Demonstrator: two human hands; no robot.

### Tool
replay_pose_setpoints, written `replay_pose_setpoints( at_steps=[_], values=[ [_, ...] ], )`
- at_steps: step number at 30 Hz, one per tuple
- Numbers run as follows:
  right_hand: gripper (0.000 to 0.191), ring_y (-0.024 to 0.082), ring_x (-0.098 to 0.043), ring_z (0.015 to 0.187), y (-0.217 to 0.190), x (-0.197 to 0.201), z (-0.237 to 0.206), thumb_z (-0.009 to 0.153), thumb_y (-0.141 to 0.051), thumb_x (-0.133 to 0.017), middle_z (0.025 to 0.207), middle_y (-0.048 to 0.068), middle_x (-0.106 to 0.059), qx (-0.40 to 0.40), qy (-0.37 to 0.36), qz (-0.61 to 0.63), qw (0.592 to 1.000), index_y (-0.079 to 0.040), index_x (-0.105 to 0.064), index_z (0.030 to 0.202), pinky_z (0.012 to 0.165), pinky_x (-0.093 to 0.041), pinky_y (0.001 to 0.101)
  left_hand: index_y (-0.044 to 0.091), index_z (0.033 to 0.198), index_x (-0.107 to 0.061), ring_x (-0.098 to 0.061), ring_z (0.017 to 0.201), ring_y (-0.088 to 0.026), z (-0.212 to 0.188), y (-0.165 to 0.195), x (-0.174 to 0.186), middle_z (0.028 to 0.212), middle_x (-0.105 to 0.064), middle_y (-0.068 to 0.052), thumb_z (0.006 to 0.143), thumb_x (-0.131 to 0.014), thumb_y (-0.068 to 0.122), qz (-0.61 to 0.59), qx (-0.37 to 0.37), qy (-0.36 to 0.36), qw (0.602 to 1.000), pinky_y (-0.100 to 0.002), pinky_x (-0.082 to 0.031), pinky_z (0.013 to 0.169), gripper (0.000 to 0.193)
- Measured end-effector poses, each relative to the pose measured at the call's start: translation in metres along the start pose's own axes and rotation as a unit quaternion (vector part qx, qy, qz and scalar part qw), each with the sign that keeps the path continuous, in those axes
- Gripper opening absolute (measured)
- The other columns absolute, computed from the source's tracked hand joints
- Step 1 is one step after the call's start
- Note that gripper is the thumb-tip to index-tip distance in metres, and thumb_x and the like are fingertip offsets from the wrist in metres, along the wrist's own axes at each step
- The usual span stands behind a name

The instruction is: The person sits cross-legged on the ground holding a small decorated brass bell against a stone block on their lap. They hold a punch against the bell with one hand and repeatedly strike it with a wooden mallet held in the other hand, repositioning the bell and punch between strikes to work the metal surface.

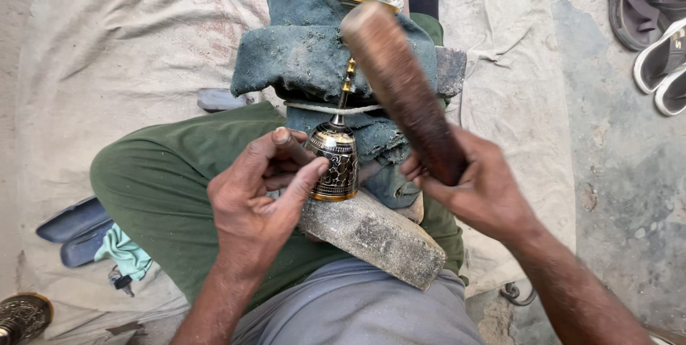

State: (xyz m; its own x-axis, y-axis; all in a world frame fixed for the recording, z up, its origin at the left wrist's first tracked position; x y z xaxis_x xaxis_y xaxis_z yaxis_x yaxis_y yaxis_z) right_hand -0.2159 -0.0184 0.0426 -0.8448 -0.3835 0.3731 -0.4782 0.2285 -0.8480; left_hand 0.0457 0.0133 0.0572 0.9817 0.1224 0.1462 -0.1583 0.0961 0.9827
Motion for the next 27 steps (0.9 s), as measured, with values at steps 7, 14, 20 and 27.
replay_pose_setpoints(
  at_steps=[7,14,20,27],
  values=[
    [0.017,0.015,-0.070,0.074,-0.080,0.050,-0.011,0.090,-0.002,-0.077,0.091,0.009,-0.071,0.189,0.124,-0.322,0.919,0.000,-0.067,0.104,0.063,-0.060,0.0297,-0.004,0.120,-0.058,-0.075,0.087,-0.009,0.003,-0.006,-0.010,0.098,-0.075,-0.009,0.091,-0.082,0.000,0.025,-0.018,0.039,0.999,-0.023,-0.067,0.075,0.038],
    [0.026,0.019,-0.064,0.067,-0.153,0.051,-0.007,0.089,-0.003,-0.080,0.084,0.017,-0.064,0.268,0.149,-0.447,0.840,0.008,-0.064,0.106,0.059,-0.052,0.0316,-0.003,0.118,-0.058,-0.075,0.084,-0.009,0.002,-0.004,-0.011,0.095,-0.074,-0.008,0.091,-0.084,0.003,0.057,-0.031,0.063,0.996,-0.023,-0.067,0.074,0.038],
    [0.036,0.022,-0.069,0.075,-0.169,0.045,-0.011,0.074,0.005,-0.078,0.087,0.013,-0.070,0.252,0.086,-0.576,0.773,0.003,-0.068,0.109,0.066,-0.056,0.0362,-0.002,0.110,-0.062,-0.071,0.078,-0.010,0.000,0.013,-0.018,0.088,-0.070,-0.008,0.088,-0.087,0.004,0.154,-0.106,0.079,0.979,-0.024,-0.061,0.069,0.034],
    [0.040,0.022,-0.071,0.099,-0.099,0.091,-0.003,0.092,-0.001,-0.078,0.110,0.014,-0.069,0.219,0.144,-0.230,0.937,0.005,-0.060,0.127,0.085,-0.062,0.0353,0.000,0.120,-0.065,-0.075,0.095,-0.011,0.014,0.030,-0.007,0.109,-0.072,-0.010,0.093,-0.081,0.001,0.054,-0.087,0.003,0.995,-0.024,-0.068,0.083,0.031]
  ],
)
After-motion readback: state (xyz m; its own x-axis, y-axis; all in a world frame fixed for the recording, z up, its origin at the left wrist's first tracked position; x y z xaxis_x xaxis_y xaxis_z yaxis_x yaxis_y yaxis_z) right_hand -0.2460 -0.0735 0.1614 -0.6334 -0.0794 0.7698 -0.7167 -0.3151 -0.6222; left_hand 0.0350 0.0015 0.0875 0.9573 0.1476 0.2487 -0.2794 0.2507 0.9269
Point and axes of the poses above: each hand's wrist, its own z-axis towards the middle knuckle, its own x-axis out of the back of the hand, y = z × x, the point moved 7 cm from there along z, towards the middle knuckle
